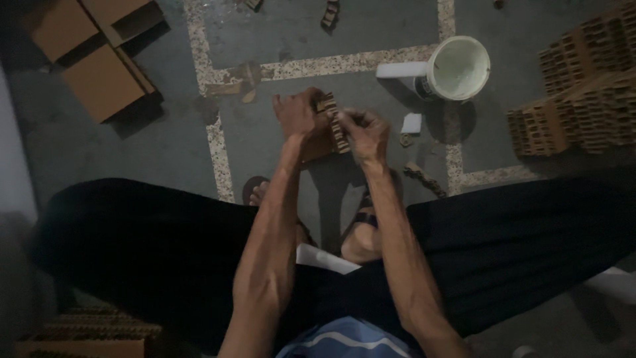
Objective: The person sits on the floor and assembles small cardboard crates by applying glue to the edges of flat cardboard pieces and attaching corrugated inserts. They repeatedly pick up pieces, apply adhesive, and press them together to form box-like structures.
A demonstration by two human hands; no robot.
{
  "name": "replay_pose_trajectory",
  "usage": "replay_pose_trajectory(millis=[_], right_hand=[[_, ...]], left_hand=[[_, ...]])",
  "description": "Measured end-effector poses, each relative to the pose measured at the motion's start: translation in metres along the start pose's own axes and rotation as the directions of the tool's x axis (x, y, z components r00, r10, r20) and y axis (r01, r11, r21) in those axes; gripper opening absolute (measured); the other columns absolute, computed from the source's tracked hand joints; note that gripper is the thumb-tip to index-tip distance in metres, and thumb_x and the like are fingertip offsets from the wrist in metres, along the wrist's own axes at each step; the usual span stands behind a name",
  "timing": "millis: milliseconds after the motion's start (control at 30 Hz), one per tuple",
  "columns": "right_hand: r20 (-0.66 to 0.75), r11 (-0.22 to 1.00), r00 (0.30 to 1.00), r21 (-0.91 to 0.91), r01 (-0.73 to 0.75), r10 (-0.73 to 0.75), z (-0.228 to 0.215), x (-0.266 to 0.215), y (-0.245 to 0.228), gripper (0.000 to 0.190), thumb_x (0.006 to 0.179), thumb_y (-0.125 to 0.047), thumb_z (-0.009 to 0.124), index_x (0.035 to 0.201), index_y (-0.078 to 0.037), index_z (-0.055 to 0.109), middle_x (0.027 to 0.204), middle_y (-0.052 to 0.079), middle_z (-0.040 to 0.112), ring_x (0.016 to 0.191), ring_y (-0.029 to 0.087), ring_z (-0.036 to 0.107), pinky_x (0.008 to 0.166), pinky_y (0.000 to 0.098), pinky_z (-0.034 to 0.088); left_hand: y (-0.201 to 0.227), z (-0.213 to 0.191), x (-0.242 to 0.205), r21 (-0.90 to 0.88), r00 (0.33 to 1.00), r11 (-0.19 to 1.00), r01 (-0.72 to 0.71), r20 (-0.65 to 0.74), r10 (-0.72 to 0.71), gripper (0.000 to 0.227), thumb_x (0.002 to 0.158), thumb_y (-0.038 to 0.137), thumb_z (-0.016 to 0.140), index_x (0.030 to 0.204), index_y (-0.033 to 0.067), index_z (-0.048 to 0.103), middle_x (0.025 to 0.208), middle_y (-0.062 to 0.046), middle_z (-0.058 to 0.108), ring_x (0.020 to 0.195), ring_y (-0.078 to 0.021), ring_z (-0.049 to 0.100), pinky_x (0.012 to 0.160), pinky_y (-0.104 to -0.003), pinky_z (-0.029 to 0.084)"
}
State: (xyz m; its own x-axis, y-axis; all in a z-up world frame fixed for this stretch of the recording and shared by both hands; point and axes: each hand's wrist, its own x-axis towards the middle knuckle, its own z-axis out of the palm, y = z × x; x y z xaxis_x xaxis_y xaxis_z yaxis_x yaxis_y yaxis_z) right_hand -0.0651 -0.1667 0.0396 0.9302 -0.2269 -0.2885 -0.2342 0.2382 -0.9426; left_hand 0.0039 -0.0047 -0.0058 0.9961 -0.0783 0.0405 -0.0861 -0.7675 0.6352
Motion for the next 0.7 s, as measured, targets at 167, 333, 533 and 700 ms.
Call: replay_pose_trajectory(millis=[167, 333, 533, 700], right_hand=[[-0.001, 0.989, 0.996, -0.118, -0.092, 0.092, -0.004, 0.003, -0.006, 0.036, 0.085, -0.012, 0.081, 0.116, 0.003, 0.07, 0.099, 0.01, 0.077, 0.085, 0.013, 0.073, 0.075, 0.0257, 0.062], [0.013, 0.885, 0.998, -0.463, -0.05, 0.063, -0.012, 0.006, -0.007, 0.04, 0.086, -0.012, 0.082, 0.124, 0.001, 0.073, 0.102, 0.008, 0.078, 0.09, 0.014, 0.074, 0.078, 0.0263, 0.063], [0.1, 0.855, 0.993, -0.507, 0.11, -0.068, -0.01, 0.004, -0.011, 0.046, 0.085, -0.008, 0.078, 0.129, -0.001, 0.068, 0.106, 0.006, 0.079, 0.094, 0.012, 0.075, 0.084, 0.0257, 0.064], [0.075, 0.814, 0.996, -0.575, 0.086, -0.052, -0.007, 0.0, -0.015, 0.046, 0.085, -0.008, 0.078, 0.129, 0.0, 0.067, 0.102, 0.006, 0.077, 0.089, 0.012, 0.073, 0.081, 0.026, 0.063]], left_hand=[[-0.001, 0.001, -0.002, -0.03, 0.996, 0.998, 0.061, 0.06, -0.06, 0.035, 0.08, 0.037, 0.078, 0.114, 0.0267, 0.074, 0.103, -0.002, 0.078, 0.106, -0.0292, 0.067, 0.121, -0.063, 0.017], [0.005, -0.006, -0.003, -0.057, 0.996, 0.997, 0.057, 0.065, -0.053, 0.046, 0.071, 0.038, 0.084, 0.111, 0.0208, 0.073, 0.105, -0.005, 0.076, 0.108, -0.0314, 0.063, 0.117, -0.061, 0.015], [0.011, -0.011, -0.003, -0.034, 0.994, 0.997, 0.076, 0.082, -0.073, 0.037, 0.076, 0.034, 0.081, 0.11, 0.0225, 0.074, 0.102, -0.003, 0.076, 0.107, -0.0279, 0.065, 0.12, -0.06, 0.015], [0.006, -0.004, -0.003, -0.037, 0.995, 0.996, 0.08, 0.07, -0.077, 0.035, 0.078, 0.037, 0.081, 0.108, 0.0215, 0.074, 0.099, -0.003, 0.076, 0.103, -0.0282, 0.066, 0.119, -0.059, 0.017]])
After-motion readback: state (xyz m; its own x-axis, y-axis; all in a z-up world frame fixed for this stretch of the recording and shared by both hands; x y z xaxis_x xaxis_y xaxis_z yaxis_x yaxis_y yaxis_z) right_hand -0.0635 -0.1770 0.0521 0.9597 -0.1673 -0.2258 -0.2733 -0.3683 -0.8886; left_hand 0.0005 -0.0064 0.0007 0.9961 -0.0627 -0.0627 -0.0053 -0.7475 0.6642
